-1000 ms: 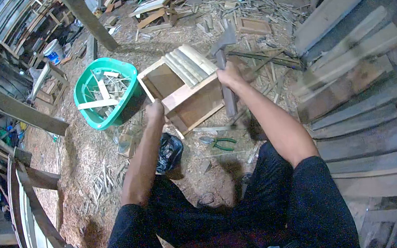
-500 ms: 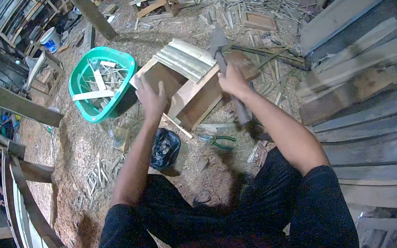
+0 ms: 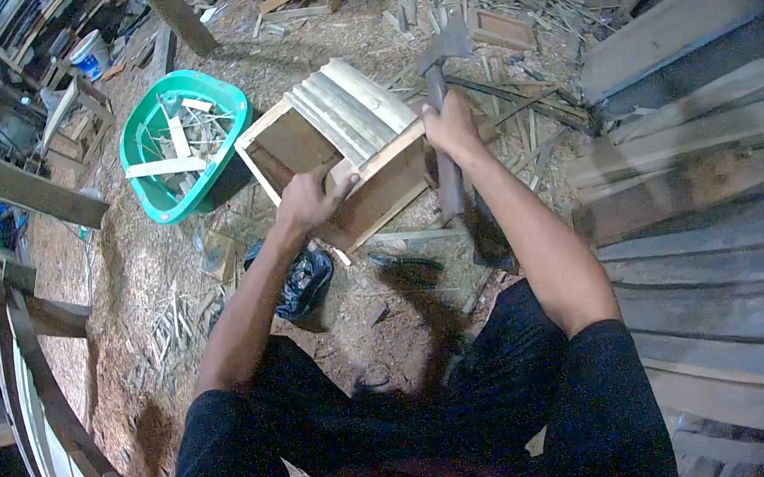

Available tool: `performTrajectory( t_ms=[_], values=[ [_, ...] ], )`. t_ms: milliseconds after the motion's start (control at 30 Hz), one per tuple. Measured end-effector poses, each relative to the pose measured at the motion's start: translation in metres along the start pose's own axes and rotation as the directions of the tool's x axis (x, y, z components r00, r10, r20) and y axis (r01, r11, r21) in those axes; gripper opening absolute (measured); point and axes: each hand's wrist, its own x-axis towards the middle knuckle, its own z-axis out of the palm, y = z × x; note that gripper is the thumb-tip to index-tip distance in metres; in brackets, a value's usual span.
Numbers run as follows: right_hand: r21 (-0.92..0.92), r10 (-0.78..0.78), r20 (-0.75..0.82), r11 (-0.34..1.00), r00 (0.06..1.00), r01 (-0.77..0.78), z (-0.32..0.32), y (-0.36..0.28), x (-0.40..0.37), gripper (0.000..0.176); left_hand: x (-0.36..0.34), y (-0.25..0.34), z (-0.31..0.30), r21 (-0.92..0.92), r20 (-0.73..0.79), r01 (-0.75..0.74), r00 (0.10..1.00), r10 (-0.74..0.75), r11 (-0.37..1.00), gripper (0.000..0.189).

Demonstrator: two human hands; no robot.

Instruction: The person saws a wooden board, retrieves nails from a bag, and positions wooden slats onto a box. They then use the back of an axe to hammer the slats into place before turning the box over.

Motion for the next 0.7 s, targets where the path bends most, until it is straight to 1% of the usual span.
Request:
performTrajectory(
  t_ms=[100,133,167,233,267,367,400,500,533,600,667,700],
  values=[
    [0.007,-0.022,0.119,1.000,0.993,0.021,-0.003,-0.003,0.008,0.050,-0.023,-0.006,-0.026,-0.070,0.036,-0.089,0.995,0.091,0.994,0.066],
    [-0.017,-0.111,0.039,0.994,0.993,0.112,0.005,-0.004,0.007,0.049,-0.026,-0.020,-0.023,-0.061,0.002,-0.114,0.993,0.114,0.992,0.063],
    [0.019,-0.129,0.063,0.992,0.990,0.128,0.010,-0.002,0.006,0.044,-0.029,-0.034,-0.021,-0.042,0.022,-0.139,0.990,0.140,0.989,0.062],
    [0.093,-0.153,0.105,0.985,0.983,0.144,-0.002,-0.034,-0.011,0.035,-0.031,-0.053,-0.022,-0.009,0.077,-0.196,0.978,0.196,0.981,0.060],
    [0.083,-0.040,0.145,0.996,0.989,0.028,-0.011,-0.058,-0.025,0.038,-0.030,-0.059,-0.023,0.032,0.146,-0.187,0.973,0.181,0.982,0.057],
    [-0.006,-0.057,0.226,0.998,0.972,0.060,0.015,-0.049,-0.019,0.040,-0.039,-0.071,-0.024,-0.042,0.144,-0.220,0.964,0.224,0.975,0.055],
    [0.026,-0.064,0.286,0.998,0.956,0.059,0.007,-0.060,-0.029,0.041,-0.043,-0.075,-0.023,-0.070,0.104,-0.237,0.964,0.244,0.969,0.053],
    [0.096,-0.015,0.410,0.995,0.912,-0.026,0.041,-0.040,-0.014,0.051,-0.050,-0.084,-0.023,-0.126,0.054,-0.235,0.968,0.244,0.964,0.053],
    [0.140,0.008,0.404,0.988,0.915,-0.070,0.050,-0.037,-0.009,0.051,-0.052,-0.084,-0.024,-0.111,0.035,-0.253,0.965,0.259,0.961,0.053],
    [0.223,0.061,0.394,0.962,0.917,-0.159,0.063,-0.032,-0.007,0.051,-0.054,-0.087,-0.025,-0.064,0.060,-0.237,0.969,0.240,0.969,0.054],
    [0.228,0.086,0.384,0.956,0.919,-0.185,0.035,-0.059,-0.028,0.051,-0.054,-0.095,-0.022,-0.025,0.073,-0.236,0.969,0.238,0.971,0.054],
    [0.232,0.098,0.380,0.953,0.920,-0.197,0.026,-0.070,-0.035,0.051,-0.056,-0.095,-0.023,-0.037,0.070,-0.241,0.968,0.243,0.970,0.052]
  ],
)
